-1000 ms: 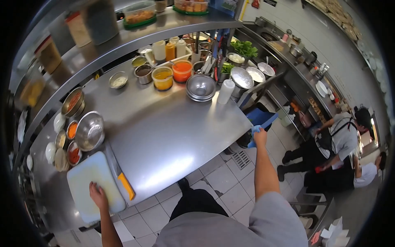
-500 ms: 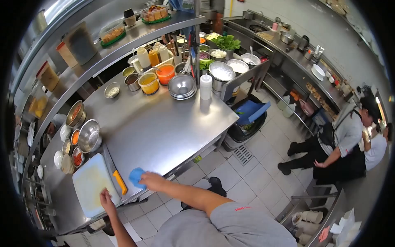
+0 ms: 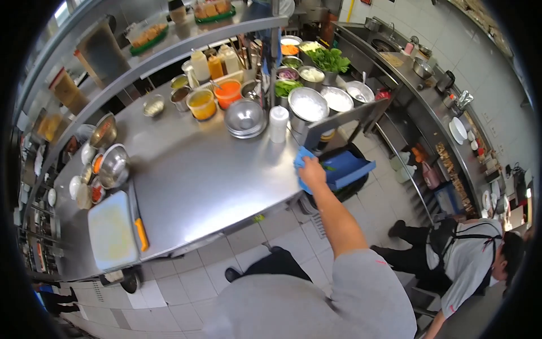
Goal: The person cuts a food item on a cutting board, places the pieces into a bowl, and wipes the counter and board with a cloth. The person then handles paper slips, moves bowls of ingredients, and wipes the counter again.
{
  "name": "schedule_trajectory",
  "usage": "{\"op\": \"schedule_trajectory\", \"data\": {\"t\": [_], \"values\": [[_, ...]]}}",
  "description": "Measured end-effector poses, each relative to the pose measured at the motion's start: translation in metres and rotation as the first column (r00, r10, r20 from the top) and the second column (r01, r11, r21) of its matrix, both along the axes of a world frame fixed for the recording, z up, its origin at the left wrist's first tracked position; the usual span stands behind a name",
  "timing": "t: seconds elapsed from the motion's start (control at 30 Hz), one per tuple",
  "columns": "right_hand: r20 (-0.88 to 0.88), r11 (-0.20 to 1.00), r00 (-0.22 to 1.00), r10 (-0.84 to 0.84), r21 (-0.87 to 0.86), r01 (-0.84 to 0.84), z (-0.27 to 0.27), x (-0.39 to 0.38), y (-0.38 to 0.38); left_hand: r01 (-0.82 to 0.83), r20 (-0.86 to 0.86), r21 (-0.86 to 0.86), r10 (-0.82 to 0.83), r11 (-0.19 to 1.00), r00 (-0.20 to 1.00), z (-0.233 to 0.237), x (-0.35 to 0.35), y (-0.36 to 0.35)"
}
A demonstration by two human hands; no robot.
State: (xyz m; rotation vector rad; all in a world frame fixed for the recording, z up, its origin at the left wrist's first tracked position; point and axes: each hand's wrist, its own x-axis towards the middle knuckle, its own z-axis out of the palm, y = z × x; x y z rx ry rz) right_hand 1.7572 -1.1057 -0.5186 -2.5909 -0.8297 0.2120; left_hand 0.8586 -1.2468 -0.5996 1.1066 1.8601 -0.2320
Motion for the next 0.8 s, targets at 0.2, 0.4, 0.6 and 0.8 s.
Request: {"op": "schedule_trajectory", "data": {"t": [0.2,0.4,0.6,0.8], "values": [[-0.093,0.987,0.983,0.161,0.026,-0.159,0.003,-0.069,0.086,0.24,-0.059,0.488,-0.243,0.839,0.968,-0.082,0.102,0.045],[-0.27,0.923,0.883,0.385,0.127,-0.363,-0.008,-0.215,0.192,0.286,0.285,0.833,-0.809,0.474,0.514,0.164,0.378,0.171],[-0.336,0.909,0.847,0.413,0.087,-0.409,0.006,-0.298,0.223,0.364,0.073,0.905,-0.924,0.219,0.375,0.167,0.408,0.208],[-0.275,0.918,0.878,0.393,0.064,-0.391,0.004,-0.348,0.22,0.194,0.264,0.913,-0.882,0.359,0.389,0.185,0.347,0.21]]}}
